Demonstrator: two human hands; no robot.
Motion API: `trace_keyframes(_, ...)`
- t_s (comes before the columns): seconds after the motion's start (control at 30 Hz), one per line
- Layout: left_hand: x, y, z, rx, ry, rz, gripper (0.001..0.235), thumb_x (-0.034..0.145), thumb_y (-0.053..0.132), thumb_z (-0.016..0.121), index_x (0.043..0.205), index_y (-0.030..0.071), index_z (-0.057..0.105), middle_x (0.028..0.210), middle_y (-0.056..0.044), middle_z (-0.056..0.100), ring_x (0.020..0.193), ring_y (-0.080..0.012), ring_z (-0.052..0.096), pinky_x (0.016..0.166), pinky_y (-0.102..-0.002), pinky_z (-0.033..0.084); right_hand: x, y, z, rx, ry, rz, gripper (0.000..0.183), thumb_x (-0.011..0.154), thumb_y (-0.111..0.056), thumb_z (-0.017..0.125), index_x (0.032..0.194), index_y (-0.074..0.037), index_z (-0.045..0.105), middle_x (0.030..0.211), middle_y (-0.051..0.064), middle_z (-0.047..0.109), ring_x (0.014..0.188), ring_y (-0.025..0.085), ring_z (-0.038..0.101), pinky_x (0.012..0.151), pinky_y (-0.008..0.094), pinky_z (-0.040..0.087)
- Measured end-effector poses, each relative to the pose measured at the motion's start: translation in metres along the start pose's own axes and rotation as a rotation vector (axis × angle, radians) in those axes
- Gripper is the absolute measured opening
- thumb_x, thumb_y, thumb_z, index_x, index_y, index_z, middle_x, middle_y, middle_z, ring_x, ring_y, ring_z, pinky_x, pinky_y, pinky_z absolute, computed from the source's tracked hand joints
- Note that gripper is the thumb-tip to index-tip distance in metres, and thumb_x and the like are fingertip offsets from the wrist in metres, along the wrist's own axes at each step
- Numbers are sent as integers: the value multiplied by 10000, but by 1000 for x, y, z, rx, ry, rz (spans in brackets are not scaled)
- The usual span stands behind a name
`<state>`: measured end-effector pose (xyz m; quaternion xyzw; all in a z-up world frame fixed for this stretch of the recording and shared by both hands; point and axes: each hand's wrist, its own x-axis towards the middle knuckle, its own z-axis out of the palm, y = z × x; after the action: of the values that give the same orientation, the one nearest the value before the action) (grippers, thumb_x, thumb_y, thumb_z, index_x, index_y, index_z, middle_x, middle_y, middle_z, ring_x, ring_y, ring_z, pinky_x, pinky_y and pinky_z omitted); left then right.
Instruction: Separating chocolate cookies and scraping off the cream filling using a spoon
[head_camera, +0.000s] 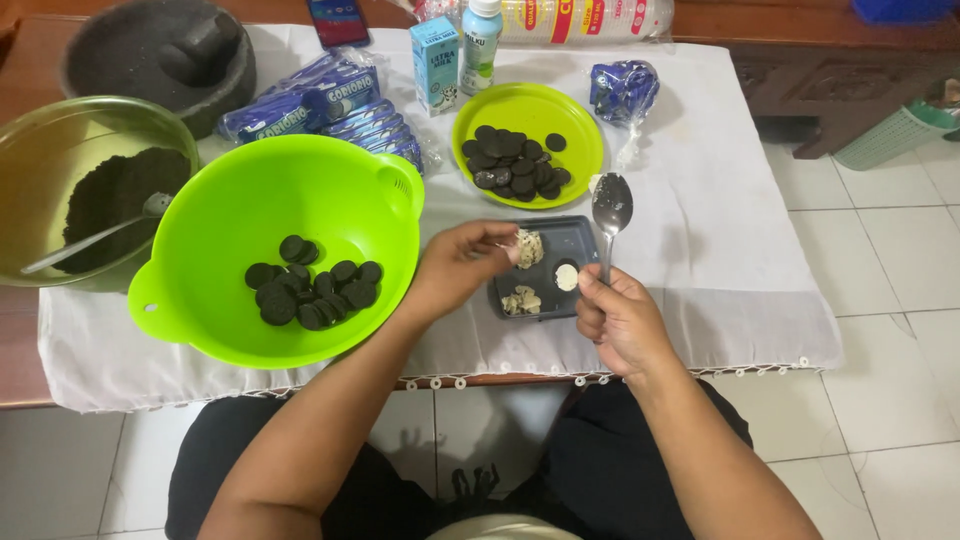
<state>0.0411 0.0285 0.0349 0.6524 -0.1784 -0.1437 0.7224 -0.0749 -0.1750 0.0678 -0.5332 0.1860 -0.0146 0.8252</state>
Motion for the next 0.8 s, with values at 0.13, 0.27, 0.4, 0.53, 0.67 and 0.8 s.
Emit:
trace_keyframes(0.13, -23, -5, 18, -200, -156, -33, 579, 800, 58, 862, 1345, 67, 669, 1218, -138, 733, 974, -111, 673, 837, -253, 613, 4, 9, 6, 46, -24, 25, 79, 963, -138, 685, 988, -90, 628, 564, -98, 235, 401, 18, 230, 340, 151, 215)
trace_keyframes(0.27, -26, -27, 30, -413, -171, -130, 502, 856, 66, 824, 1332, 33, 668, 1140, -90, 742, 874, -86, 696, 757, -218, 630, 5, 13, 9, 86, -48, 85, 65, 965, -132, 681, 978, -101, 625, 561, -104, 226, 393, 14, 237, 337, 147, 221)
trace_keyframes(0.4, -24, -40, 34, -476, -179, -143, 489, 842, 74, 843, 1300, 8, 683, 1065, -84, 735, 831, -117, 717, 726, -250, 662, 4, 13, 8, 95, -63, 112, 71, 962, -137, 684, 972, -100, 623, 574, -96, 221, 396, 20, 238, 336, 151, 225)
trace_keyframes(0.53, -24, -38, 37, -481, -189, -127, 494, 835, 70, 845, 1298, 7, 685, 1038, -84, 704, 820, -131, 713, 720, -265, 664, 3, 11, 8, 95, -76, 118, 69, 966, -138, 680, 949, -108, 620, 574, -101, 215, 394, 16, 229, 334, 152, 221)
trace_keyframes(0.67, -21, -40, 40, -525, -173, -101, 508, 784, 17, 870, 1262, 6, 699, 999, -86, 662, 855, -146, 700, 755, -293, 669, 1, 12, 3, 48, -91, 101, 95, 989, -168, 633, 1009, -76, 627, 593, -90, 221, 409, 18, 241, 335, 153, 223)
trace_keyframes(0.8, -17, -15, 38, -519, -16, -32, 518, 771, -17, 878, 1253, 25, 695, 1025, -69, 728, 910, -121, 728, 817, -282, 648, -11, 4, 10, -123, -84, -30, 271, 1077, -265, 449, 1110, -40, 597, 635, -63, 240, 448, 10, 260, 371, 139, 220)
